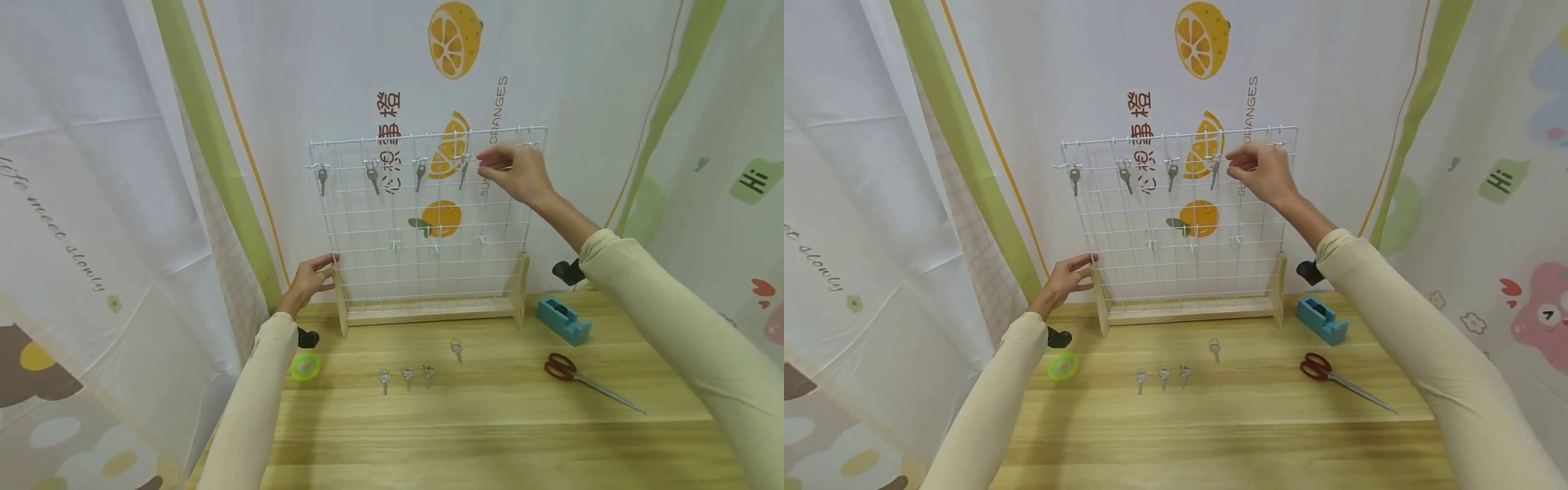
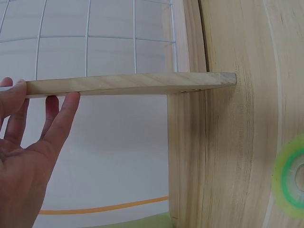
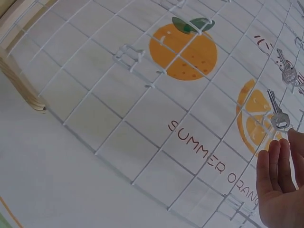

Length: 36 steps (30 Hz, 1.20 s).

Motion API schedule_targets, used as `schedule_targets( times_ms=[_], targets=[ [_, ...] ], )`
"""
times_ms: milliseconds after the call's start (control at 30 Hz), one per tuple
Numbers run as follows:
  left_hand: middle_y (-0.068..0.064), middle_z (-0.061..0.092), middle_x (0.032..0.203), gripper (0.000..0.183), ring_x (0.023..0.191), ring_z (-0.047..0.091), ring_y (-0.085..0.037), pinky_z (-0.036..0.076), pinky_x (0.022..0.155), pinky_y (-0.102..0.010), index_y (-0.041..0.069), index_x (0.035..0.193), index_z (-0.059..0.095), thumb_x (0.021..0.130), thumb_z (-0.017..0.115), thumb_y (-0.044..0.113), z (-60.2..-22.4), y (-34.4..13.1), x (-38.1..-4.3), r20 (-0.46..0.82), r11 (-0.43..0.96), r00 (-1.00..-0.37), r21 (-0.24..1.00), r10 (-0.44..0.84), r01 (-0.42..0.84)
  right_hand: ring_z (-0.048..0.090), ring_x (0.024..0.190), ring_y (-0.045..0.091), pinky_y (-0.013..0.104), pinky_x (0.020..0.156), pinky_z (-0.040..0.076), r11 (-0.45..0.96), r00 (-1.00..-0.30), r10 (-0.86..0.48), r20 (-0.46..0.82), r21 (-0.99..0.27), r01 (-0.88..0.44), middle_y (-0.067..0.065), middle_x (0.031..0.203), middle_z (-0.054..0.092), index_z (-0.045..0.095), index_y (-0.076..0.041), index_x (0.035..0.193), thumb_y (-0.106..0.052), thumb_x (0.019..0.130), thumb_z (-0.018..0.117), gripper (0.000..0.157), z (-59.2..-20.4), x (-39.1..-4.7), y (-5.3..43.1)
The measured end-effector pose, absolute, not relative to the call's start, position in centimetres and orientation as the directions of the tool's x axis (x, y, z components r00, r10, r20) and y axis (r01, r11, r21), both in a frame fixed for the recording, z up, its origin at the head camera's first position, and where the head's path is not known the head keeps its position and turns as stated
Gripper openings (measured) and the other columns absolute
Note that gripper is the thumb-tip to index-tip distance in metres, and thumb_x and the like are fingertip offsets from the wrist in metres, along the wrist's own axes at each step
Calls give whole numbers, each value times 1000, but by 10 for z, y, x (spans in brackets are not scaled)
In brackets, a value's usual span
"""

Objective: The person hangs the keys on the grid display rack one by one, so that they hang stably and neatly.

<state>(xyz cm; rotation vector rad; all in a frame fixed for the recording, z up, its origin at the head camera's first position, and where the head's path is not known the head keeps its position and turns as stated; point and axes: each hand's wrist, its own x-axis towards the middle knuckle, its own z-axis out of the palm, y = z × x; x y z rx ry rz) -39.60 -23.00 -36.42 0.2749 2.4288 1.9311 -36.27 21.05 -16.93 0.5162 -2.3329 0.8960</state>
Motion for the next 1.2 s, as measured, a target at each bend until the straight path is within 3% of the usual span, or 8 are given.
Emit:
schedule_targets(
  times_ms=[200,367,500,767,1200],
  targets=[
    [-17,32,167,46,148,39,-38,52,109,-50,3,155,47,109,50,2,-362,-228,-397,73,201,-986,974,151,103,75,100,34,4,77,53,686,-742,-204,639,-447,-574,20,111,76,75,3,119,-6,96,76,25,-192,-354,220],
    [-17,35,165,46,147,41,-37,53,107,-49,3,155,48,109,51,2,-360,-229,-399,74,205,-985,973,157,106,75,98,35,0,74,50,674,-754,-233,614,-457,-581,21,109,76,75,3,118,-6,95,77,24,-217,-349,225],
    [-17,37,164,47,147,42,-37,53,107,-49,3,155,47,109,51,2,-358,-230,-400,84,207,-983,971,165,117,75,97,35,7,77,56,671,-765,-260,589,-460,-582,20,108,77,75,3,116,-7,95,77,23,-239,-345,226],
    [-16,36,165,48,150,38,-35,52,108,-50,5,156,46,109,52,3,-361,-232,-399,58,204,-985,975,165,92,75,95,34,38,85,64,642,-779,-345,523,-474,-603,20,106,77,75,4,114,-7,96,76,22,-289,-340,222],
    [-15,35,166,48,149,38,-36,51,109,-52,6,156,47,109,52,3,-361,-231,-403,59,197,-986,976,159,90,76,89,32,39,80,66,627,-779,-407,477,-475,-618,17,100,77,76,4,108,-6,93,79,18,-359,-341,215]
  ],
)
